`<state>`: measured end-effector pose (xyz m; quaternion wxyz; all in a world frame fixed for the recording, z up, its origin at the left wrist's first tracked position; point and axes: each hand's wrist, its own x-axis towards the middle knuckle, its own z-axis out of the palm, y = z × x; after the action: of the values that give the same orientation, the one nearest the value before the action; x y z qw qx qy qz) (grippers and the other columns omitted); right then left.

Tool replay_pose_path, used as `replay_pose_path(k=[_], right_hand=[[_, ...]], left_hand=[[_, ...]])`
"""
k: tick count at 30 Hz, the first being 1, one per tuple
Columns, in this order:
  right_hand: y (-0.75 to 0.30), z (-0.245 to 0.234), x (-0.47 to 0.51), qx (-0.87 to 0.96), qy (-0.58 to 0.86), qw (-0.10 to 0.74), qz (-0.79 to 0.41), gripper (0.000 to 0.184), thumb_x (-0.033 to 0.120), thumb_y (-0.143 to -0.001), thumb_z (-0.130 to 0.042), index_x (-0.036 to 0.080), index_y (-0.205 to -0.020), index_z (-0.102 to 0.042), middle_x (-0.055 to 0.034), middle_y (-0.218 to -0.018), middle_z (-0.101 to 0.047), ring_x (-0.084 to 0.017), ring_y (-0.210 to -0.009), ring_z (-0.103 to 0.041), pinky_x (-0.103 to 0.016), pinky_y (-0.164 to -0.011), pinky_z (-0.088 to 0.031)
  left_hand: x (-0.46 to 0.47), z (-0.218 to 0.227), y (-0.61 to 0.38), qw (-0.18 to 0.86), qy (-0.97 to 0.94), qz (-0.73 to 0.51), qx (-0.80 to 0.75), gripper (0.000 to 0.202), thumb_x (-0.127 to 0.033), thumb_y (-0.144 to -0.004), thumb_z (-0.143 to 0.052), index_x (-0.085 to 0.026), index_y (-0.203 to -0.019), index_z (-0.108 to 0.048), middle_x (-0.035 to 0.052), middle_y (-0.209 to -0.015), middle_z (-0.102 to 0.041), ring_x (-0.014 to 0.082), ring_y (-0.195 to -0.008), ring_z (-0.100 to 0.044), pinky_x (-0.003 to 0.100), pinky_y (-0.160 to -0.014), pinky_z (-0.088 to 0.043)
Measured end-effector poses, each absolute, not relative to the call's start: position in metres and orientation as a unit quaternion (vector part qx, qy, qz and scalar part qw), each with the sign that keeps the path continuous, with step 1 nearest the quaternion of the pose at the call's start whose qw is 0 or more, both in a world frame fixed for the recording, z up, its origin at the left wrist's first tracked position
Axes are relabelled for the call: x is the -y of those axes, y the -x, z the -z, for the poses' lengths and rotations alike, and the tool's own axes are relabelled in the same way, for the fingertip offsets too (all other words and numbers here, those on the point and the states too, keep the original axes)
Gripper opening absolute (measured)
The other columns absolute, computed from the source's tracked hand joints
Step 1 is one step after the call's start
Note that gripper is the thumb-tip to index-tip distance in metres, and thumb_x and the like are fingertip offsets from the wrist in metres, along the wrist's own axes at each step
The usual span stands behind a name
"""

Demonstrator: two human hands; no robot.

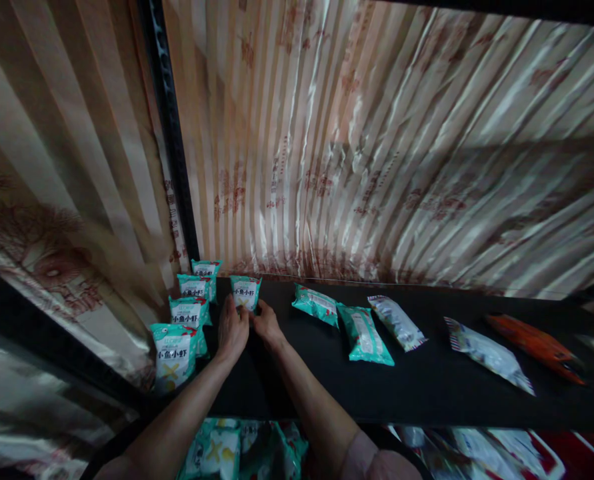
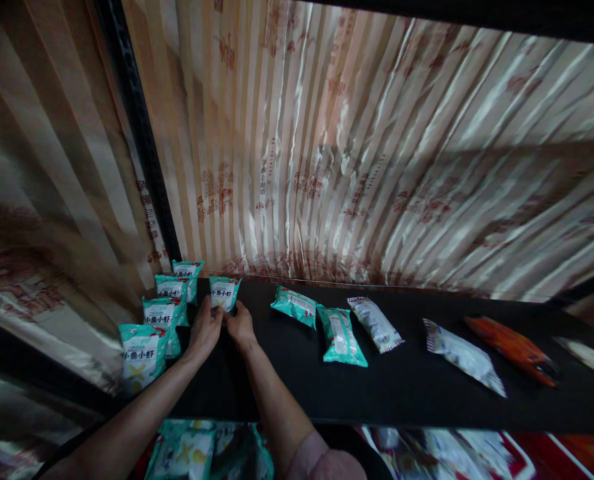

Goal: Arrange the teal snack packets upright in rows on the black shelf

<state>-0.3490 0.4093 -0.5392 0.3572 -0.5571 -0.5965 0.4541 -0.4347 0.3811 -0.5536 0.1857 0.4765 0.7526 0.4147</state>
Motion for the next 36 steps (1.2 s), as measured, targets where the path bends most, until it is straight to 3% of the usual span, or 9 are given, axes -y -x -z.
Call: replay_pose_path(k=[11,15,20,27,36], right_hand=[[0.365,0.547,-0.441,0.603,0.589,0.341,-0.416,0.023,0.022,-0.071,-0.063,0.016,-0.093,-0.064,-0.0068,-0.090,-0.072,-0.018,-0.083,-0.066,-0.026,-0.073,-0.049],[0.369,0.547,-0.450,0.614,0.595,0.331,-0.400,0.025,0.022,-0.070,-0.065,0.017,-0.094,-0.064,-0.0068,-0.092,-0.071,-0.019,-0.085,-0.066,-0.026,-0.075,-0.049],[0.373,0.551,-0.462,0.617,0.592,0.329,-0.401,0.026,0.022,-0.071,-0.064,0.015,-0.096,-0.064,-0.0086,-0.095,-0.071,-0.019,-0.087,-0.066,-0.028,-0.078,-0.049],[0.377,0.557,-0.474,0.625,0.581,0.335,-0.400,0.029,0.029,-0.074,-0.063,0.014,-0.099,-0.064,-0.0094,-0.094,-0.071,-0.019,-0.085,-0.066,-0.028,-0.076,-0.049],[0.384,0.551,-0.476,0.641,0.605,0.291,-0.371,0.035,0.034,-0.074,-0.065,0.019,-0.106,-0.063,-0.0073,-0.097,-0.070,-0.020,-0.090,-0.065,-0.028,-0.078,-0.047]], left_hand=[[-0.407,0.589,0.435,0.073,-0.492,-0.461,-0.734,0.046,-0.032,-0.084,-0.037,-0.011,-0.123,-0.049,0.0188,-0.132,-0.051,0.0294,-0.129,-0.040,0.049,-0.106,-0.032],[-0.411,0.588,0.438,0.082,-0.480,-0.439,-0.755,0.048,-0.032,-0.084,-0.037,-0.010,-0.126,-0.047,0.0190,-0.136,-0.047,0.0287,-0.130,-0.039,0.048,-0.108,-0.029],[-0.413,0.580,0.441,0.112,-0.488,-0.403,-0.766,0.052,-0.030,-0.085,-0.034,-0.002,-0.127,-0.044,0.0245,-0.138,-0.041,0.0298,-0.131,-0.036,0.045,-0.108,-0.028],[-0.415,0.576,0.439,0.152,-0.481,-0.408,-0.761,0.050,-0.030,-0.086,-0.033,-0.006,-0.128,-0.045,0.0208,-0.142,-0.037,0.0277,-0.136,-0.028,0.044,-0.111,-0.023],[-0.415,0.565,0.445,0.202,-0.465,-0.396,-0.765,0.052,-0.027,-0.087,-0.033,-0.001,-0.131,-0.040,0.0217,-0.146,-0.030,0.0247,-0.138,-0.023,0.038,-0.114,-0.017]])
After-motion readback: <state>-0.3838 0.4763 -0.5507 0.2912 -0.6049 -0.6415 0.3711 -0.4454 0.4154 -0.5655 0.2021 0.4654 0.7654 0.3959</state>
